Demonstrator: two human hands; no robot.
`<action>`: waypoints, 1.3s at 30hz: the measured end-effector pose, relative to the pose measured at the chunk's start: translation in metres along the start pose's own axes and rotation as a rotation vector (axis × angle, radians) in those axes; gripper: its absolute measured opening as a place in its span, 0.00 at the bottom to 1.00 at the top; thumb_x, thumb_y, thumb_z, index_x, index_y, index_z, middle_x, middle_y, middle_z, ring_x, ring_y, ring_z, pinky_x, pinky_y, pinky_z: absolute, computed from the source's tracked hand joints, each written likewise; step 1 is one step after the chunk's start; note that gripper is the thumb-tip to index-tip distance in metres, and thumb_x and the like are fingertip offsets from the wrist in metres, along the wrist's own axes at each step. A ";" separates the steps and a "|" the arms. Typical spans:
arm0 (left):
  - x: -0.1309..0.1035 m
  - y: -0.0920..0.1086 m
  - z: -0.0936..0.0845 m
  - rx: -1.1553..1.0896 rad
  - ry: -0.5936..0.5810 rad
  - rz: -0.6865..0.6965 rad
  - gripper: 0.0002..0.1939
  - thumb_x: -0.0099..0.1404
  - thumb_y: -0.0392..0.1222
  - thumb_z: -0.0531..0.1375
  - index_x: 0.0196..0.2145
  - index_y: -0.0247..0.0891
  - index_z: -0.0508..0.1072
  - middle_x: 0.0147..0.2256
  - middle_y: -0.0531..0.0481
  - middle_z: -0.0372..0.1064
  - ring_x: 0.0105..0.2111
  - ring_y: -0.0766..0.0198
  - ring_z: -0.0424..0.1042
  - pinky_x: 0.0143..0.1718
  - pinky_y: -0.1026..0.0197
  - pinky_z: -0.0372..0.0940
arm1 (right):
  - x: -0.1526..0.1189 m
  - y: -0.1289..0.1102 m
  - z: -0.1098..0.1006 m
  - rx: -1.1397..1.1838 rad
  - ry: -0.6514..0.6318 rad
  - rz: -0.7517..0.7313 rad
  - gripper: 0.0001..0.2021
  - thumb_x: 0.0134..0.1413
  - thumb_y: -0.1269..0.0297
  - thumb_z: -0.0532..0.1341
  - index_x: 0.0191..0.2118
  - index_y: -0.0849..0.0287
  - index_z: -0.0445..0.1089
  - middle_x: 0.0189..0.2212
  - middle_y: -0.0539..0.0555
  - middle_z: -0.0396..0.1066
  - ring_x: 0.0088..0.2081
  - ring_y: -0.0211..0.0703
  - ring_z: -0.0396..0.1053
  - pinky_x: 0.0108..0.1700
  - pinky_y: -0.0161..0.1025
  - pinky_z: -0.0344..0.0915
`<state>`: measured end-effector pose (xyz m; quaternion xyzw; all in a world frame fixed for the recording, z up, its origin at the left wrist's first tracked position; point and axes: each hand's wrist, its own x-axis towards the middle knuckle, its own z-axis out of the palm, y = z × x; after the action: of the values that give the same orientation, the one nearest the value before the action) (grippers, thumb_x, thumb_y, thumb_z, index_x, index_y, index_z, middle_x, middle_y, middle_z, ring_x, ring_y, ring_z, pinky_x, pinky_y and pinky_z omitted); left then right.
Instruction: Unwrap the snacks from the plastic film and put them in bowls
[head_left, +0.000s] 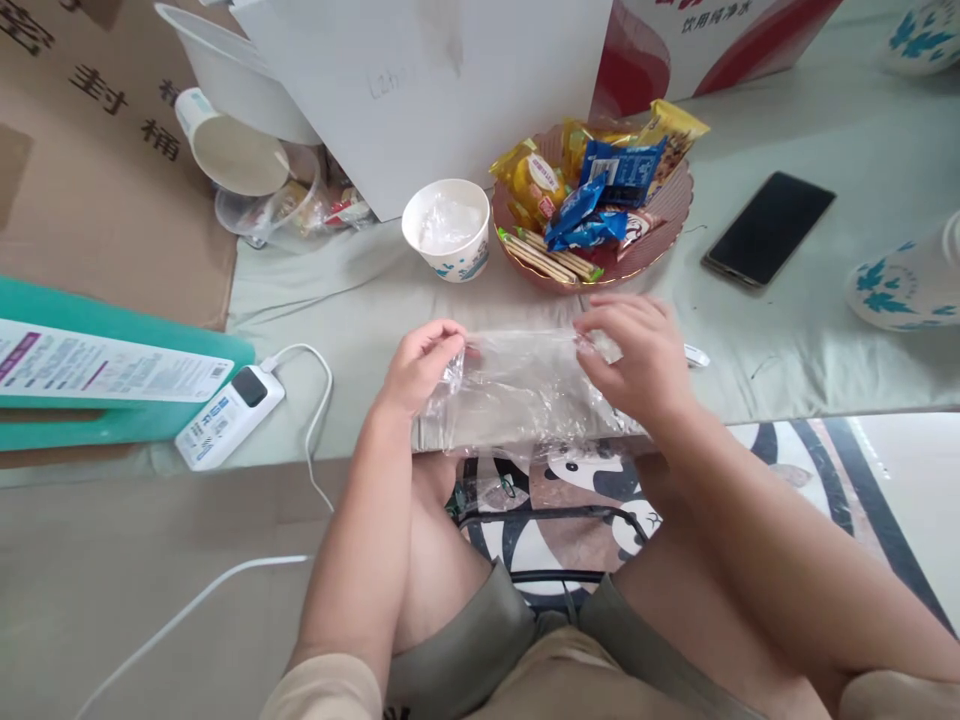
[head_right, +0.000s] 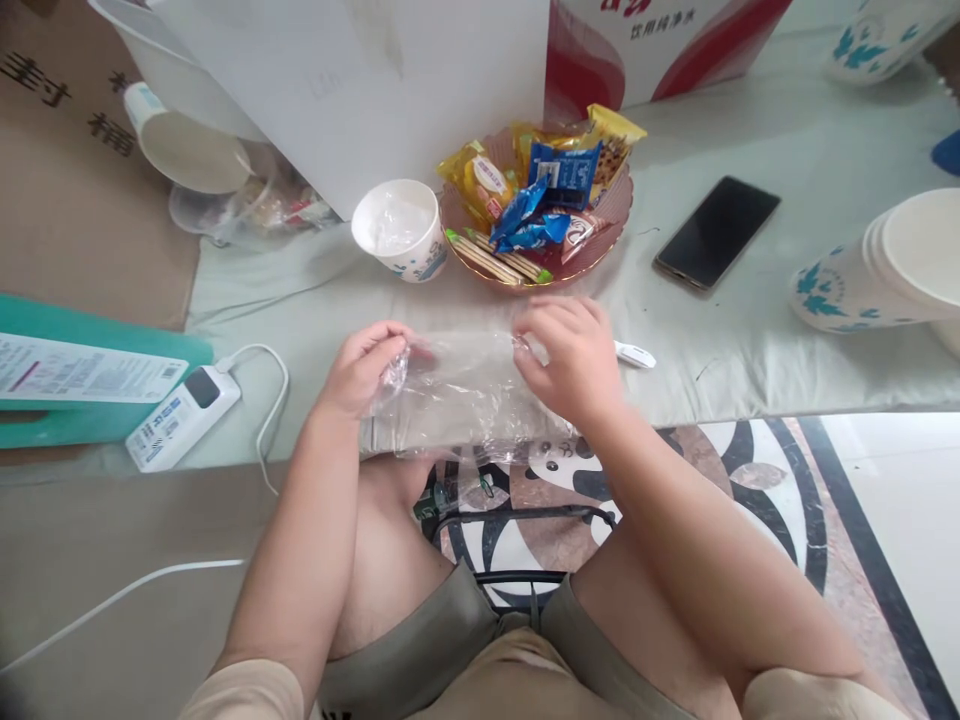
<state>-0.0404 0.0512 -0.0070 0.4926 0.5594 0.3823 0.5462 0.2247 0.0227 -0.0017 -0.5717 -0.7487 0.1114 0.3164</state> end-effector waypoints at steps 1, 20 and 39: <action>0.001 -0.001 -0.002 0.004 0.095 0.000 0.12 0.59 0.51 0.66 0.30 0.40 0.73 0.34 0.46 0.79 0.35 0.59 0.78 0.34 0.61 0.70 | 0.001 0.000 -0.003 0.065 0.016 0.085 0.05 0.57 0.65 0.58 0.36 0.54 0.72 0.36 0.55 0.78 0.47 0.54 0.76 0.53 0.53 0.68; -0.003 0.003 0.005 -0.214 0.254 -0.031 0.13 0.53 0.47 0.69 0.33 0.41 0.73 0.25 0.52 0.73 0.19 0.70 0.68 0.14 0.69 0.47 | 0.006 0.017 -0.017 0.574 0.159 0.645 0.14 0.51 0.58 0.66 0.43 0.55 0.72 0.23 0.48 0.67 0.22 0.40 0.64 0.25 0.39 0.62; 0.005 -0.001 -0.006 -0.297 0.200 0.130 0.19 0.48 0.43 0.70 0.32 0.42 0.64 0.21 0.60 0.72 0.11 0.74 0.60 0.12 0.69 0.47 | -0.012 0.022 -0.022 0.606 -0.013 0.506 0.10 0.53 0.55 0.70 0.33 0.54 0.75 0.29 0.50 0.76 0.28 0.42 0.74 0.33 0.42 0.72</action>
<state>-0.0461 0.0567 -0.0088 0.4012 0.5155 0.5422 0.5284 0.2570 0.0140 -0.0010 -0.6182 -0.5194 0.4054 0.4286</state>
